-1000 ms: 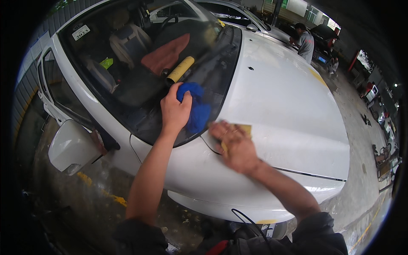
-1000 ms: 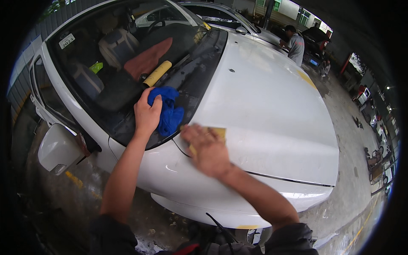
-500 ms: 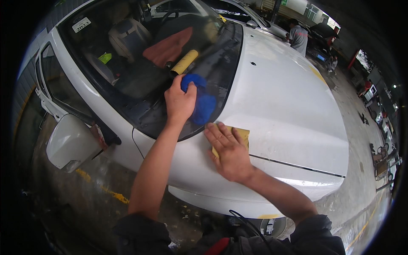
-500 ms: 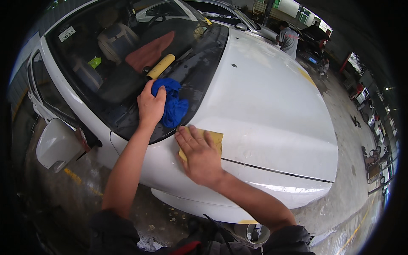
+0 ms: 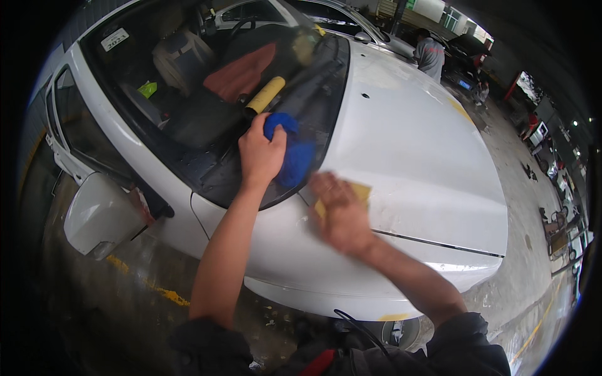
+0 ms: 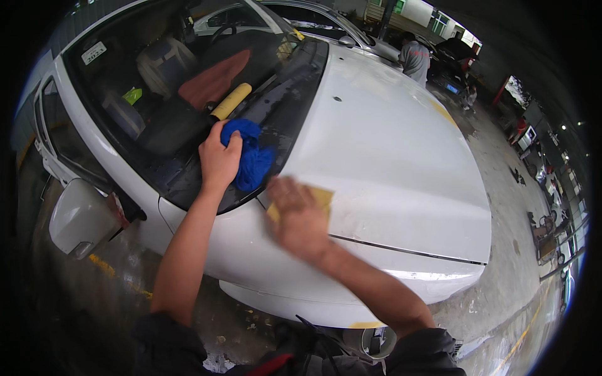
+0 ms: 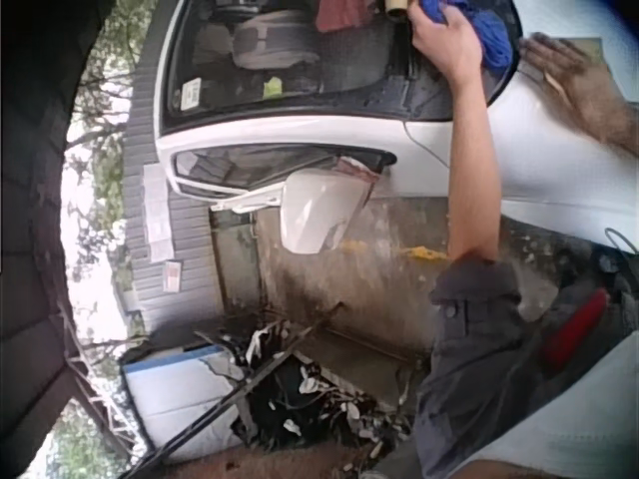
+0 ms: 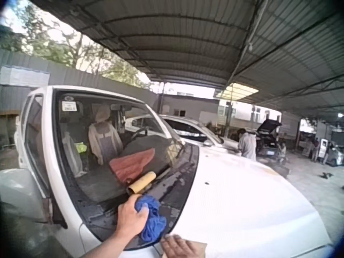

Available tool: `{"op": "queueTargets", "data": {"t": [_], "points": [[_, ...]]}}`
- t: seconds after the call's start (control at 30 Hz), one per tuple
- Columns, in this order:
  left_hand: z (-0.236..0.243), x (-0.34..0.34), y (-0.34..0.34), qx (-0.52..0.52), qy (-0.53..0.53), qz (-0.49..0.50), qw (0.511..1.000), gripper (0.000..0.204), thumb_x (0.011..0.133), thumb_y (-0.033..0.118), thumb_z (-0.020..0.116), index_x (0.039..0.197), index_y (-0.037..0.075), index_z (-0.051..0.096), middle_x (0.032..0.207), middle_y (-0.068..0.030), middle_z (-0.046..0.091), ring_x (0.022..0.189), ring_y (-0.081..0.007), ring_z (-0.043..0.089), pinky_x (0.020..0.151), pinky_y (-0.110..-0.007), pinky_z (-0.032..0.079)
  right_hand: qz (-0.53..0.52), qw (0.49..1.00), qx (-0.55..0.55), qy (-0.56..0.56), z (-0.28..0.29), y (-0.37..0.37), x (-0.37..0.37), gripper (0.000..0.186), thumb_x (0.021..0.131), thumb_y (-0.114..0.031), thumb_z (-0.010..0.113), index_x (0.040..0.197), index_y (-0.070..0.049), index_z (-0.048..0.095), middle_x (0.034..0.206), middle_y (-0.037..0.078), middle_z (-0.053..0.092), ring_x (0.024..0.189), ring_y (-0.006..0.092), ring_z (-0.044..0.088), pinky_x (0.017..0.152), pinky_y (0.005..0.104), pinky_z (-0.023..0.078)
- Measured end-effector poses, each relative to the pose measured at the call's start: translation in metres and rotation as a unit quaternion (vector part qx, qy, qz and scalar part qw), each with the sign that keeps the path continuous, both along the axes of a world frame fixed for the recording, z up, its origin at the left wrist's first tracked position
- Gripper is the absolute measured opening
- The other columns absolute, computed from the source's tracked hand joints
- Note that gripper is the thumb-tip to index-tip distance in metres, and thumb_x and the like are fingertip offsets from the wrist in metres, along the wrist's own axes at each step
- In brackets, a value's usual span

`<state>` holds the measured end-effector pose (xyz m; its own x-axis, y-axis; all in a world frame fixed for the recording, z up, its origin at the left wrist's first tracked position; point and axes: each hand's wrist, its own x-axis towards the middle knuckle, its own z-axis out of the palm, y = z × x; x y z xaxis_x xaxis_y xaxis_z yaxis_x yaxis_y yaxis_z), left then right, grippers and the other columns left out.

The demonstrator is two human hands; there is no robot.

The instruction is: The person sands the hood of a white car using a sanding block and wipes the surface with a blue cloth. The person also puts on a face mask before continuing the sanding process.

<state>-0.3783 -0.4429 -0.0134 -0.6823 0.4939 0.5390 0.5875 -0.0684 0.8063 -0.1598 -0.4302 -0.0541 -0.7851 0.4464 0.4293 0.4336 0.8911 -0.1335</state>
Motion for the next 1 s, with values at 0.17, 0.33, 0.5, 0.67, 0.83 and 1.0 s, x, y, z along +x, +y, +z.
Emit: {"op": "queueTargets", "data": {"t": [0.17,0.33,0.5,0.67,0.83,1.0], "points": [[-0.006,0.002,-0.002,-0.014,0.023,0.007,1.000,0.036,0.092,0.020,0.065,0.121,0.000,0.066,0.109,-0.0287,0.072,0.105,-0.0479,0.068,0.094,-0.049,0.054,0.001,0.998,-0.051,0.037,0.012,0.054,0.013,0.046,0.095,-0.023,0.062,0.138,-0.008,0.060,0.146,0.014,0.059,0.140,0.0352,0.051,0.116,0.0499,0.040],[0.004,0.000,-0.007,-0.011,0.004,0.003,1.000,0.036,0.092,0.020,0.064,0.122,0.000,0.066,0.109,-0.0287,0.072,0.104,-0.0479,0.068,0.093,-0.049,0.054,0.052,0.998,0.038,0.003,0.009,-0.007,0.005,0.051,0.097,-0.028,0.060,0.143,-0.005,0.056,0.149,0.016,0.057,0.145,0.0319,0.047,0.119,0.0508,0.036],[0.001,0.006,-0.001,-0.006,0.014,0.000,1.000,0.034,0.092,0.019,0.065,0.120,0.000,0.066,0.106,-0.0281,0.073,0.100,-0.0476,0.070,0.091,-0.048,0.055,-0.059,0.997,-0.042,-0.002,0.011,0.087,0.002,0.051,0.098,-0.027,0.059,0.146,-0.009,0.054,0.153,0.013,0.054,0.146,0.0311,0.047,0.121,0.0484,0.036],[0.007,0.004,-0.008,-0.004,-0.002,-0.004,1.000,0.034,0.092,0.019,0.064,0.121,0.000,0.066,0.105,-0.0279,0.073,0.101,-0.0475,0.069,0.091,-0.049,0.055,0.033,0.999,-0.005,-0.023,0.007,0.012,0.012,0.053,0.099,-0.027,0.059,0.149,-0.011,0.053,0.159,0.010,0.049,0.150,0.0290,0.042,0.123,0.0509,0.032],[0.000,0.004,0.001,-0.010,0.005,-0.004,1.000,0.033,0.092,0.019,0.064,0.119,0.001,0.067,0.104,-0.0275,0.073,0.100,-0.0469,0.070,0.092,-0.049,0.055,-0.032,0.998,-0.050,0.003,0.016,0.098,0.002,0.050,0.099,-0.024,0.056,0.147,-0.010,0.054,0.157,0.011,0.051,0.147,0.0300,0.044,0.121,0.0505,0.034],[-0.002,-0.001,-0.006,-0.015,0.013,0.003,1.000,0.033,0.092,0.018,0.065,0.120,0.001,0.066,0.106,-0.0276,0.072,0.102,-0.0470,0.069,0.092,-0.049,0.055,0.064,0.998,0.008,-0.019,0.010,0.027,0.011,0.054,0.098,-0.026,0.059,0.148,-0.010,0.053,0.156,0.010,0.052,0.147,0.0301,0.045,0.122,0.0476,0.034]]}}
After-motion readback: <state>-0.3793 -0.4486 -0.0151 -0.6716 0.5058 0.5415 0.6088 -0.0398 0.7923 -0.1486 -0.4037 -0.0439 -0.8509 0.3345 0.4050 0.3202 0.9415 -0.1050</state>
